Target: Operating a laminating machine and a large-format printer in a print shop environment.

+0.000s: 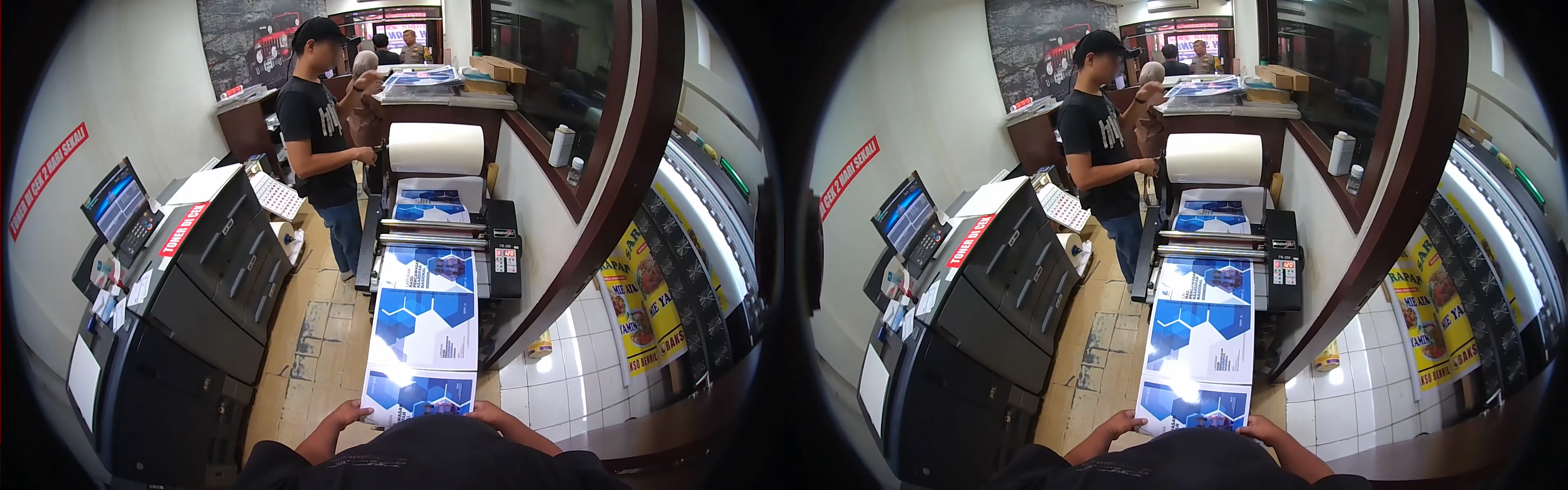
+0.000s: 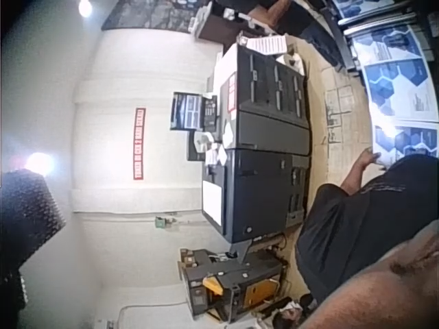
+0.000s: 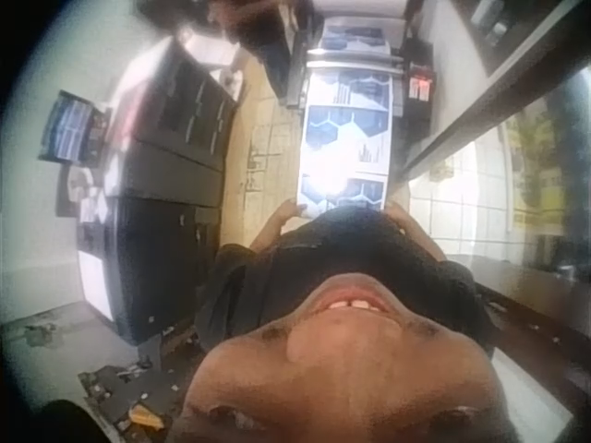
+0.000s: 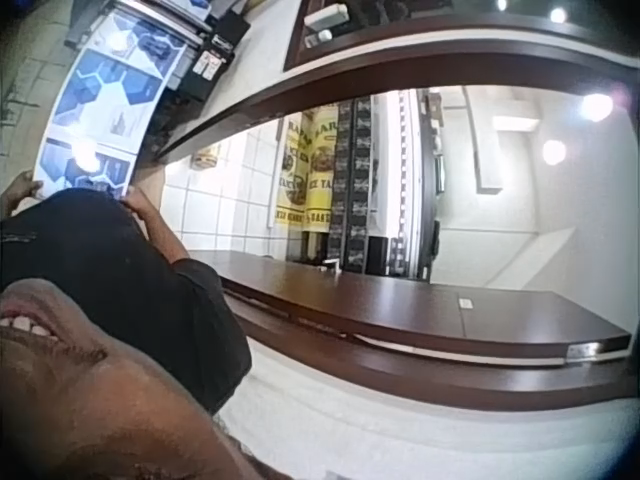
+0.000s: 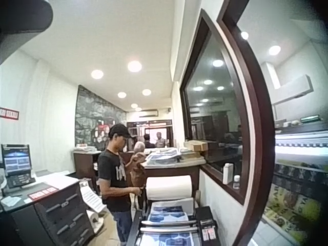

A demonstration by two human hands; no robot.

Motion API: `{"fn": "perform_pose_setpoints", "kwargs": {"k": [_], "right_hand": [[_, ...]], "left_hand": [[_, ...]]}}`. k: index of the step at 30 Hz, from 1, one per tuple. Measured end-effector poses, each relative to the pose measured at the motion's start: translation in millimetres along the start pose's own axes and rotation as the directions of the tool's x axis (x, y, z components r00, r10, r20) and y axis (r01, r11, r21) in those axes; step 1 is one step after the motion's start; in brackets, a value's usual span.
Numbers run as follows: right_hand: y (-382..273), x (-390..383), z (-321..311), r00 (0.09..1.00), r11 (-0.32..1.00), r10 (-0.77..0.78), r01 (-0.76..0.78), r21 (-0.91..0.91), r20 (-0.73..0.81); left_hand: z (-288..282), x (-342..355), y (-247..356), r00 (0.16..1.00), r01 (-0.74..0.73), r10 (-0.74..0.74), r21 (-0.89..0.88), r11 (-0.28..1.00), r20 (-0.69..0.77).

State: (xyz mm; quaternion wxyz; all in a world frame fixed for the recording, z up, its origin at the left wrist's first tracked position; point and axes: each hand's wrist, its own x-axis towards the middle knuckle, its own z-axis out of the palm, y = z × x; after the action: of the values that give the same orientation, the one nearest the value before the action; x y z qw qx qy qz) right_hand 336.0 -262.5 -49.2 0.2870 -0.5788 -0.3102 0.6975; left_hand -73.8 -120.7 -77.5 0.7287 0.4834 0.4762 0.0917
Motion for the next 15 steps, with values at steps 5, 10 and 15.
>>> {"fn": "perform_pose_setpoints", "kwargs": {"k": [5,10,15], "right_hand": [[-15.5,-8.9,4.4,0.998,0.987,0.006,-0.016,-0.16,-0.061],[-12.2,-13.2,6.5,0.999,0.998,0.004,-0.007,-0.057,-0.048],[-1.4,-8.2,10.3,0.98,0.992,-0.113,0.119,0.029,-0.163]], "left_hand": [[0.3,-2.4,7.4,0.999,0.023,-0.022,-0.023,0.999,0.034],[0.3,-4.5,5.9,0.999,0.002,0.0,-0.053,0.999,0.043],[-0.4,-1.7,6.9,1.0,0.008,-0.008,0.023,1.0,-0.004]]}}
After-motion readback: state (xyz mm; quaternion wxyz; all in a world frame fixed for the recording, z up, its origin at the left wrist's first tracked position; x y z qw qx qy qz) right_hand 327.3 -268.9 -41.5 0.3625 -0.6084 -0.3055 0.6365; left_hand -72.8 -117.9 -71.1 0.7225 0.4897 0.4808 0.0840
